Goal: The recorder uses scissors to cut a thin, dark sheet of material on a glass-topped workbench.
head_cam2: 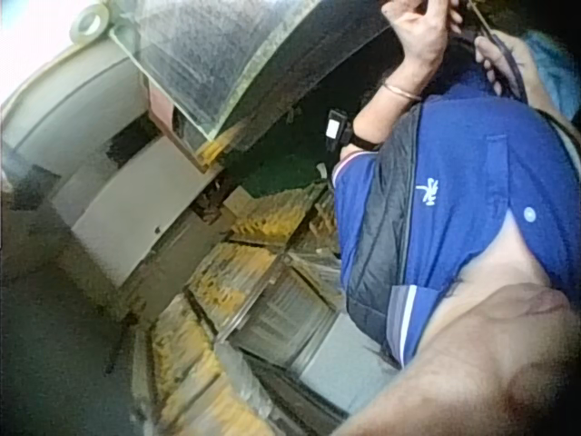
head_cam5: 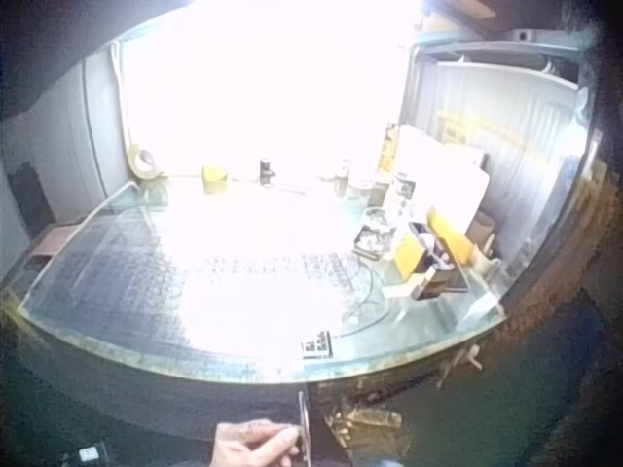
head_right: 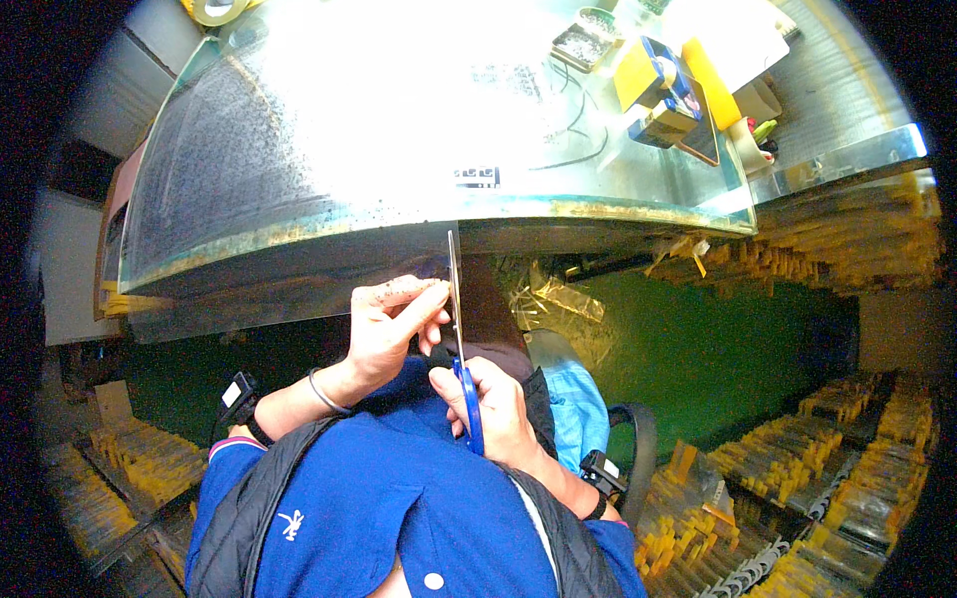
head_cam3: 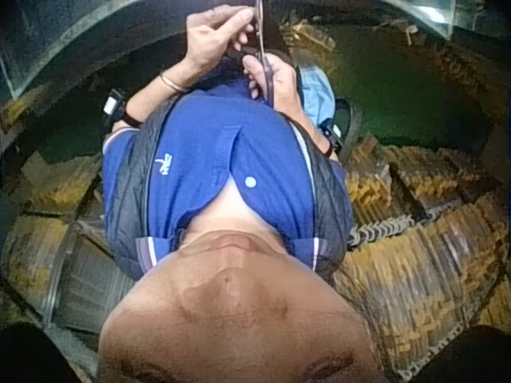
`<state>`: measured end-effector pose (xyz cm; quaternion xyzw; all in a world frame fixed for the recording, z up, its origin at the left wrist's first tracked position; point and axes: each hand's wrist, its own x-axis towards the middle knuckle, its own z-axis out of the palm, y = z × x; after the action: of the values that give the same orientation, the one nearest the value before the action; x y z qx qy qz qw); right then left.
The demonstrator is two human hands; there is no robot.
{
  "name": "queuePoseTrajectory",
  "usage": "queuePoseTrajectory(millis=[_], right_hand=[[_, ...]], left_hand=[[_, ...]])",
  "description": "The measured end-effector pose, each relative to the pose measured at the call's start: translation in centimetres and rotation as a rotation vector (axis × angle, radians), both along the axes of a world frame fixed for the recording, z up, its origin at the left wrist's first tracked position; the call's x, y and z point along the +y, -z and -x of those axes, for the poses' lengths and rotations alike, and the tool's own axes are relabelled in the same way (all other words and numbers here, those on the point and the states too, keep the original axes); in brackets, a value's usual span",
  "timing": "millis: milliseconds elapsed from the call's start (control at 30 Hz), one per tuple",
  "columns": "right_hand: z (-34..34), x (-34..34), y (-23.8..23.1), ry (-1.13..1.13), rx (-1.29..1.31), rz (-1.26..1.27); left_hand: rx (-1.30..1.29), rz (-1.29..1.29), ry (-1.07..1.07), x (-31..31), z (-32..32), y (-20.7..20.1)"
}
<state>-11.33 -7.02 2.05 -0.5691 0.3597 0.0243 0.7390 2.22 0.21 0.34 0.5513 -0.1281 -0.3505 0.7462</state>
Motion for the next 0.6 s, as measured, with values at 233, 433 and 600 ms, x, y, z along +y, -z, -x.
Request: queuePoseTrajectory(millis=[233,433,600], right_hand=[[0.0,-0.4,-0.8,-0.043,0.076,-0.003],[-0.5,-0.5,-1.0,-0.015,0.083,-0.006],[-0.1,-0.6,-1.0,-0.032,0.123,-0.012]], left_hand=[[-0.06,-0.05,0.034,0.8,0.3,-0.1],[-0.139,-0.032,0.047,1.4,1.4,0.6],[-0.152,-0.046,0.092,1.7,1.4,0.7]])
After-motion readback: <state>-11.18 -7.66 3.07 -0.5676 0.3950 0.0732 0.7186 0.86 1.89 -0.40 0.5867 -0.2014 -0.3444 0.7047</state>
